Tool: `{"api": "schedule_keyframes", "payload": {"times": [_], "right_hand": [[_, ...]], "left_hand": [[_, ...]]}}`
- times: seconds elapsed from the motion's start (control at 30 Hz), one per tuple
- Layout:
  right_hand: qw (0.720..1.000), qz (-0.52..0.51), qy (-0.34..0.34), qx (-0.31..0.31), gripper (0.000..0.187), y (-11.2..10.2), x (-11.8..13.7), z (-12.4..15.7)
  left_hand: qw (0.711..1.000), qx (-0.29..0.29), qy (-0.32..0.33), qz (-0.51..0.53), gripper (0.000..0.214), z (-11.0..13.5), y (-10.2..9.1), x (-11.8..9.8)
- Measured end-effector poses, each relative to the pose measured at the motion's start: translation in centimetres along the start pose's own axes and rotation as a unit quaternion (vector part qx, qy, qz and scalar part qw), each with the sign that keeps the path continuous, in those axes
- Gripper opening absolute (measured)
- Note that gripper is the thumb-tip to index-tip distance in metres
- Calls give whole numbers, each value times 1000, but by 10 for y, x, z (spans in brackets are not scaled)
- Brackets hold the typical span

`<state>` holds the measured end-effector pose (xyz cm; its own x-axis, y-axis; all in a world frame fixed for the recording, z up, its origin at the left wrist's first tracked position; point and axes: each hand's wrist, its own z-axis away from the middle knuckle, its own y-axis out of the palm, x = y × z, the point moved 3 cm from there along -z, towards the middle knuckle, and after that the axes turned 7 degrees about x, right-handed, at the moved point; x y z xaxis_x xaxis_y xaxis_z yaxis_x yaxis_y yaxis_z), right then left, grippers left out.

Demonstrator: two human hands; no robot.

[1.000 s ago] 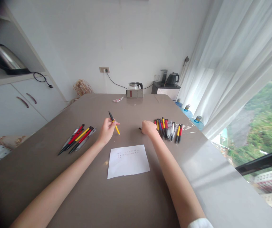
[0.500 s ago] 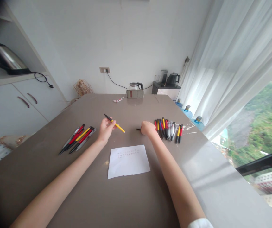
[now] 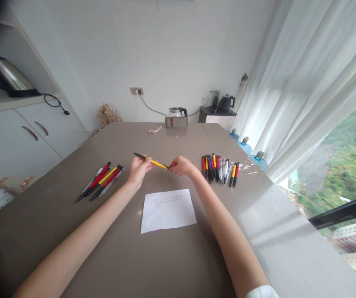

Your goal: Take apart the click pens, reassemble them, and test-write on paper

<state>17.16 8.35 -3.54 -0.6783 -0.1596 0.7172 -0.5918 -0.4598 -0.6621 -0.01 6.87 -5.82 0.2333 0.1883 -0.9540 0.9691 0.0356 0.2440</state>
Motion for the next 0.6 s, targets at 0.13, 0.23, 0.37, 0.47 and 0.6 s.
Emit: {"api": "schedule_keyframes", "payload": {"times": [0.13,0.23,0.37,0.47,0.6], "right_hand": [[1000,-27,-15,4,20,0,2,1],[999,-36,-14,5,20,0,1,1],[999,-37,-10,3,23,0,2,1],[999,-32,-8,0,24,0,2,1],[999,-28,-14,1,25,0,1,0]], "left_hand": [[1000,1,-5,7,23,1,1,-2],[1000,0,-6,3,22,2,1,-3],[1000,3,-9,-6,20,3,2,-4],[1000,2,-9,6,21,3,2,-4],[999,-1,-6,37,24,3,2,-5]]}}
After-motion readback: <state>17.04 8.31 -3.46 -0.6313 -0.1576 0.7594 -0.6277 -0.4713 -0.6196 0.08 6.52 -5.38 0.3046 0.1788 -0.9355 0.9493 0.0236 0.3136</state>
